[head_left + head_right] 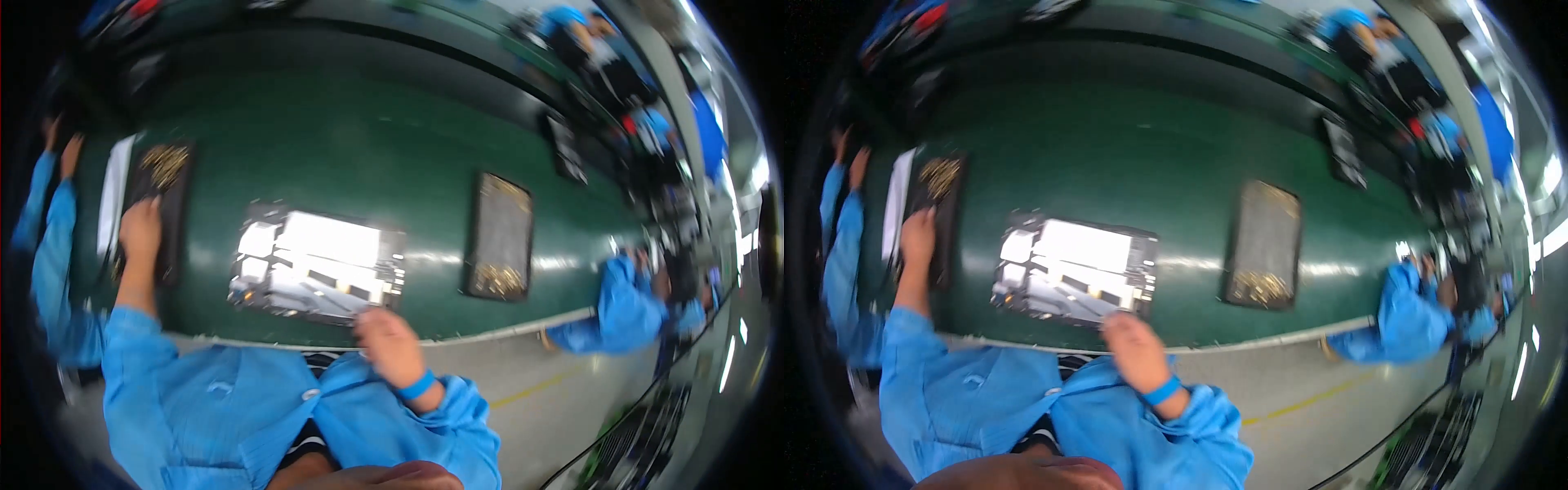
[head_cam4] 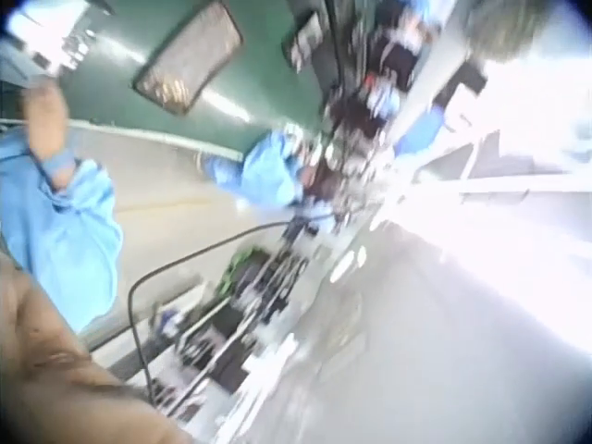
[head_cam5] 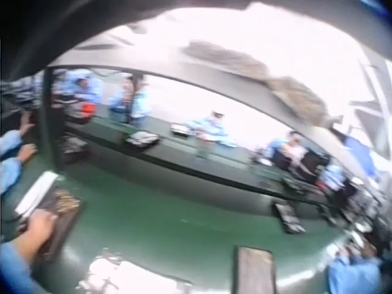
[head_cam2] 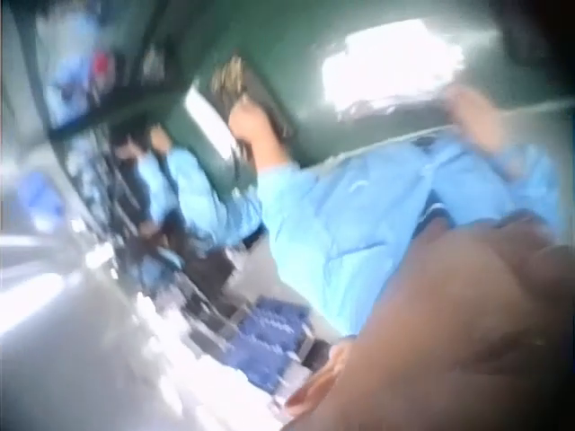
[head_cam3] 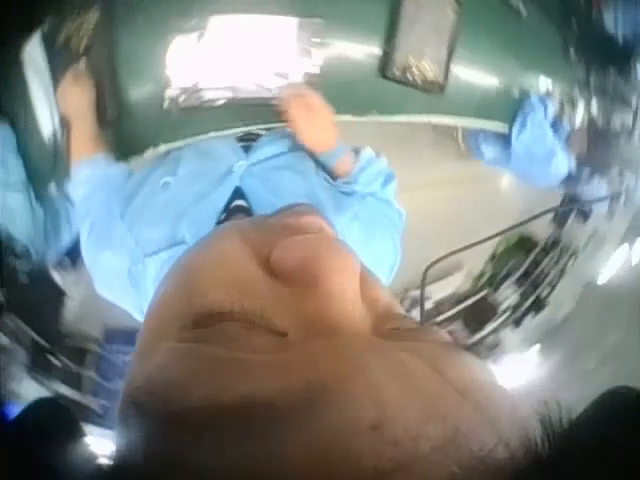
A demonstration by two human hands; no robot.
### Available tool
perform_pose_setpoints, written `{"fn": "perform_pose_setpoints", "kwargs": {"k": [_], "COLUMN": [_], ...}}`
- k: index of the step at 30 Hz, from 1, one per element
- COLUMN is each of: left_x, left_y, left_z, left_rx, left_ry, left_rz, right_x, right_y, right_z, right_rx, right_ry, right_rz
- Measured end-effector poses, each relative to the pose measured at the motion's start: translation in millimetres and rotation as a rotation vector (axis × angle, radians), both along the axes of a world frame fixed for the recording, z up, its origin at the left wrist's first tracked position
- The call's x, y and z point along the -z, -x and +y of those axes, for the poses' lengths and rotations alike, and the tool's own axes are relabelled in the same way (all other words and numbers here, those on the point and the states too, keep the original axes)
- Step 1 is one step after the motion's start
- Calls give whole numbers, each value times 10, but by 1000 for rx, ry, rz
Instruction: The person assembles internal components into a tablet device, using tweezers to manipulate ribbon cables and other small components from a component tray into the tablet.
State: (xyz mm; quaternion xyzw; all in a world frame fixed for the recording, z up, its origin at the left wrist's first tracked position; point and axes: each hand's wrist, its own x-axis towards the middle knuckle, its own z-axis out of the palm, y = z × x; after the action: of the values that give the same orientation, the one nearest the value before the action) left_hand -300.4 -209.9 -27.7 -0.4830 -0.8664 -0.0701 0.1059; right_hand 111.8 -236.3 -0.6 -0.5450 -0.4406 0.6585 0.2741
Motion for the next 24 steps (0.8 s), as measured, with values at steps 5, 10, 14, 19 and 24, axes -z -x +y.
{"fn": "perform_pose_setpoints", "kwargs": {"k": [5,10,14,19,24], "left_x": [-31,-100,-71,-66,-99], "left_y": [26,-354,-341,94,381], "left_z": [21,200,-10,-107,-43], "left_rx": [60,173,116,-88,-118], "left_ry": [-236,-143,-50,-369,-215], "left_rz": [-443,-154,-115,-245,-116], "right_x": [81,156,150,206,200], "right_y": [324,284,309,351,356], "right_z": [-69,-77,-81,-50,-65], "right_rx": [-282,-180,-180,-204,-159], "right_ry": [215,275,266,280,259], "right_rz": [-5,-31,-51,-76,-56]}}
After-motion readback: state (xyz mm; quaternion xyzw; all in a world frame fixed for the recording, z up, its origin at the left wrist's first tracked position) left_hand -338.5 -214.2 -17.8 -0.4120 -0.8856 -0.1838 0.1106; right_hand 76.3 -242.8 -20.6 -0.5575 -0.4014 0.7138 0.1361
